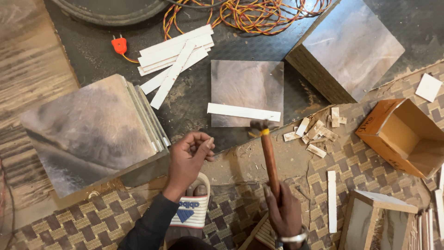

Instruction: The person sits on the floor and nails thin white wooden strips along the edges of a square board using a hammer, tapping small nails to attach the strips. They align each strip by hand, hammer it in place, then set the finished board onto a stack of completed boards and pick up the next board and strip to repeat the process.

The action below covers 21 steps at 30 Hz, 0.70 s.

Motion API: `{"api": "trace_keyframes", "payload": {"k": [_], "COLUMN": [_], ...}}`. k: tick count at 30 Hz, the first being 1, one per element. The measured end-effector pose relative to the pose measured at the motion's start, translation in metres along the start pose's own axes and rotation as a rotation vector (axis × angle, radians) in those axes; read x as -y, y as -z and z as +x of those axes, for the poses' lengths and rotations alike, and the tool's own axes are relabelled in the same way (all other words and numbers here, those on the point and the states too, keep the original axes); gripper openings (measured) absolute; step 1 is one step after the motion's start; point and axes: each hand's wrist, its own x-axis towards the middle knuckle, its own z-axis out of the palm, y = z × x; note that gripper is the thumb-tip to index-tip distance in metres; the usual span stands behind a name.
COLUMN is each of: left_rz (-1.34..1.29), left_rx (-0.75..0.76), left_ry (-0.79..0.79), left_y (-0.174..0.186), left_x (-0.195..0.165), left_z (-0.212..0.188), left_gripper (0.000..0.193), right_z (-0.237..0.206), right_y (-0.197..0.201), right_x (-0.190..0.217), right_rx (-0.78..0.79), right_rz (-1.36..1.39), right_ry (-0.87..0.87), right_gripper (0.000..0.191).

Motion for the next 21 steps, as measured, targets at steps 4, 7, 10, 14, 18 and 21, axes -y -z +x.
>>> {"api": "trace_keyframes", "payload": {"k": [4, 7, 10, 14, 18, 21], "left_rz": [-0.201, -0.255, -0.05, 0.078, 0.347, 0.582], "left_rx": [-0.062, -0.062, -0.086, -0.076, -0.079, -0.083], "left_ry": [0.057, 0.052, 0.076, -0.143, -0.396, -0.6], "left_y": [-0.002, -0.002, -0.003, -0.009, -0.017, -0.021], "left_x": [0.005, 0.006, 0.009, 0.016, 0.015, 0.01], "left_z": [0.002, 0.005, 0.013, 0.036, 0.058, 0.071], "left_gripper": [0.021, 0.028, 0.021, 0.015, 0.014, 0.01], "right_z": [0.021, 0.026, 0.026, 0.023, 0.015, 0.011], "right_y": [0.001, 0.009, 0.021, 0.034, 0.033, 0.021], "right_x": [-0.007, -0.01, -0.01, -0.009, -0.013, -0.013], "right_rx": [-0.012, -0.043, -0.085, -0.084, -0.024, -0.031], "right_rz": [-0.171, -0.231, -0.253, -0.242, -0.168, -0.1], "right_ry": [0.006, 0.019, 0.055, -0.011, -0.025, 0.003], "right_gripper": [0.023, 0.022, 0.022, 0.023, 0.023, 0.023]}}
